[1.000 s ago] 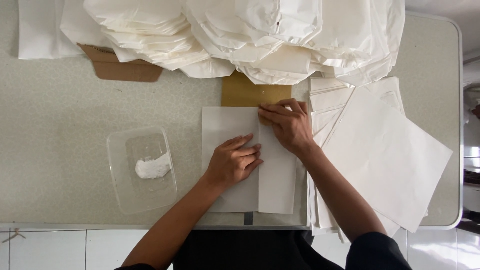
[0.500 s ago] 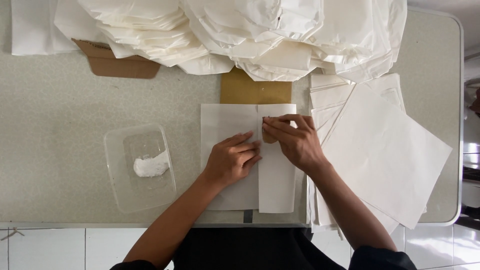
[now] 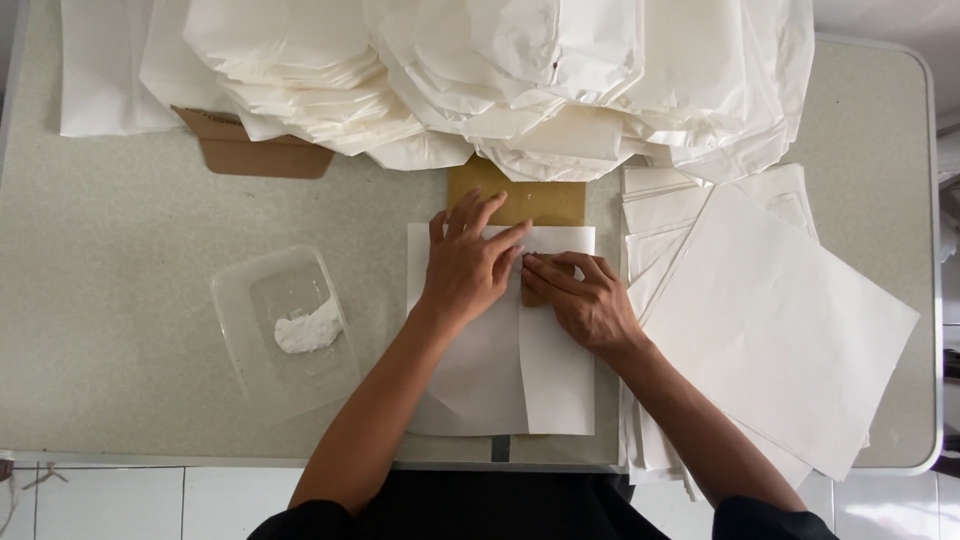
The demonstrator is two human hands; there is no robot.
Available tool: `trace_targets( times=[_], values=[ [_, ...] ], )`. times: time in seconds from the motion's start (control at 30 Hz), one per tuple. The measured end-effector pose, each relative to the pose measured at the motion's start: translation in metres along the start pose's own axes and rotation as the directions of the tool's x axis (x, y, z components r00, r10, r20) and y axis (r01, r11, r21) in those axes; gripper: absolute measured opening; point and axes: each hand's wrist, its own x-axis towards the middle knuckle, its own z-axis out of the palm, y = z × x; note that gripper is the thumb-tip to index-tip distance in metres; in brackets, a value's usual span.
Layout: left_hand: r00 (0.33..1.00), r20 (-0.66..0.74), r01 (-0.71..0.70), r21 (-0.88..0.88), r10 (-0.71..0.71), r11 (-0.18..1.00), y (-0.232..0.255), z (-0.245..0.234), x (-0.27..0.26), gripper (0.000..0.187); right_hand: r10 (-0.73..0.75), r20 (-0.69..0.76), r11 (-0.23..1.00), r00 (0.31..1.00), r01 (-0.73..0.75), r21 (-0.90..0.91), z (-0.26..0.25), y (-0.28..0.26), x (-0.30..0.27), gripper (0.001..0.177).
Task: The person folds a white sheet of paper on a table, applies a white paste to the edges, and presses the folds to seal them. They repeat this process with multiple sheets, stacking the finished folded items on the right side of the table.
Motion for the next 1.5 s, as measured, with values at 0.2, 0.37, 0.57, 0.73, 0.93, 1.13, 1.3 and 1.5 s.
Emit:
trace_targets(
  times=[0.2, 0.37, 0.57, 0.73, 0.93, 1.13, 1.3, 1.5],
  values=[
    [0.978, 0.124, 0.161, 0.049, -0.166, 0.986, 0.008, -0.002, 0.011, 0.055, -0.039, 0.036, 0.998, 0.999, 0.041, -0.051, 0.002, 0.002, -0.003, 0.034],
    [0.973, 0.144, 0.170, 0.091, -0.182, 0.981, 0.002, 0.006, 0.011, 0.063, -0.071, 0.071, 0.994, 0.995, 0.076, -0.073, -0.008, -0.008, -0.003, 0.036],
    [0.968, 0.161, 0.184, 0.078, -0.194, 0.980, -0.001, 0.015, 0.008, 0.067, -0.070, 0.125, 0.997, 0.990, 0.074, -0.024, -0.017, -0.022, -0.016, 0.037],
    [0.967, 0.154, 0.195, 0.074, -0.205, 0.978, 0.000, 0.016, 0.007, 0.066, -0.091, 0.156, 0.996, 0.984, 0.089, 0.014, -0.029, -0.038, -0.027, 0.036],
    [0.959, 0.170, 0.220, 0.068, -0.229, 0.973, 0.002, 0.012, 0.008, 0.068, -0.117, 0.304, 0.993, 0.946, 0.102, 0.066, -0.048, -0.059, -0.039, 0.037],
    [0.952, 0.176, 0.243, 0.060, -0.250, 0.968, 0.002, 0.012, 0.006, 0.072, -0.120, 0.446, 0.935, 0.887, -0.049, 0.350, -0.087, -0.069, -0.010, 0.031],
    [0.964, 0.110, 0.231, 0.095, -0.241, 0.968, 0.005, 0.011, 0.002, 0.073, 0.207, 0.491, 0.466, 0.846, -0.526, 0.712, -0.073, -0.055, 0.010, 0.007],
    [0.970, 0.063, 0.220, 0.174, -0.233, 0.960, -0.010, 0.048, -0.004, 0.081, -0.027, -0.053, 0.718, 0.998, 0.056, 0.693, -0.051, -0.135, 0.118, 0.023]
  ],
)
